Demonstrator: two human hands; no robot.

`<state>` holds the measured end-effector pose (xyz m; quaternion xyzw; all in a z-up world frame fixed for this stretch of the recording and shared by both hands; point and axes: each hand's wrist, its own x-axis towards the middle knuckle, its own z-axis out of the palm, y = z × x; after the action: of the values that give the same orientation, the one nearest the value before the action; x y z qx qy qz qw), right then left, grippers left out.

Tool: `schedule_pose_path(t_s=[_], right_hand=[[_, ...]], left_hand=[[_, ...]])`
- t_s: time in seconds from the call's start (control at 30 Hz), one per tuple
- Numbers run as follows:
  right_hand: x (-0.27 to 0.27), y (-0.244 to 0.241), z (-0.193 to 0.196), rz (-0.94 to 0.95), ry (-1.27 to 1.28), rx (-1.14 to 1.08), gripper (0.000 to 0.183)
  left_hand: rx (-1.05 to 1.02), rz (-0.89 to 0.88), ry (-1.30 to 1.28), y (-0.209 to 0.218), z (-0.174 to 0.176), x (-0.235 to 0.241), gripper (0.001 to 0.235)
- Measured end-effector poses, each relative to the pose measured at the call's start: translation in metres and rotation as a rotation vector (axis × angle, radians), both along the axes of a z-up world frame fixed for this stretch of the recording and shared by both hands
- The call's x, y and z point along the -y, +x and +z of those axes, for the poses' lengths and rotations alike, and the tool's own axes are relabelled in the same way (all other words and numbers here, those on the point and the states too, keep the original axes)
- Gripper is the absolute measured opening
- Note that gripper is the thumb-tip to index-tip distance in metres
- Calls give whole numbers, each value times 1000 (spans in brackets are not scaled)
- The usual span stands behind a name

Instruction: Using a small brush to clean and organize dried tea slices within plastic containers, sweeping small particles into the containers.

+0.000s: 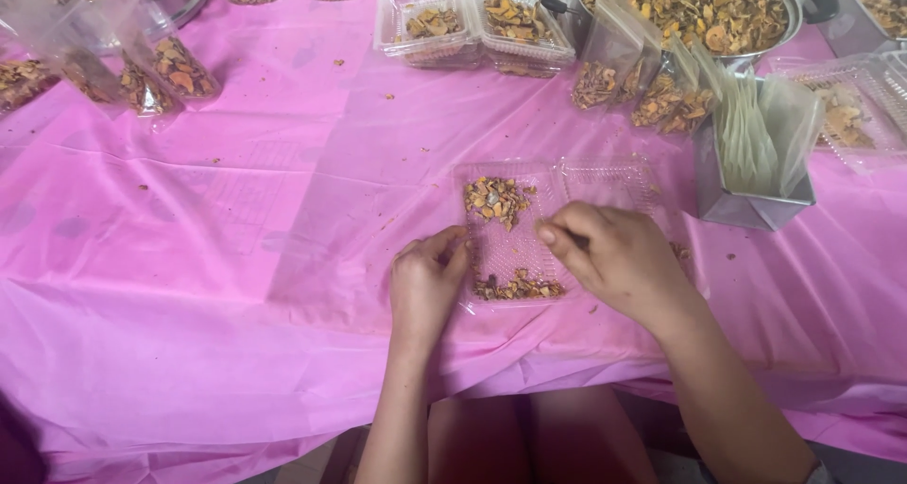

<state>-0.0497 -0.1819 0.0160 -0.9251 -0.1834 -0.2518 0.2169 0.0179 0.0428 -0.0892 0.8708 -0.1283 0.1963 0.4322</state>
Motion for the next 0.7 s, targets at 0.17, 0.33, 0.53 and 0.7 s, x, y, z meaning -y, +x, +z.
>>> schedule_pose_path(t_s=[0.17, 0.33, 0.53, 0.7], right_hand=[[3, -25, 25, -26, 247, -127, 27], [5, -12, 13, -54, 197, -36, 27], [-17, -24, 12, 116, 229, -42, 21], [-3, -23, 14, -15, 281, 34, 26]], left_hand=[[12, 3, -5, 1, -1, 0, 23], [14, -6, -23, -1, 3, 0, 24], [9, 7, -8, -2, 3, 0, 24], [0, 5, -20, 0, 0, 1, 25]])
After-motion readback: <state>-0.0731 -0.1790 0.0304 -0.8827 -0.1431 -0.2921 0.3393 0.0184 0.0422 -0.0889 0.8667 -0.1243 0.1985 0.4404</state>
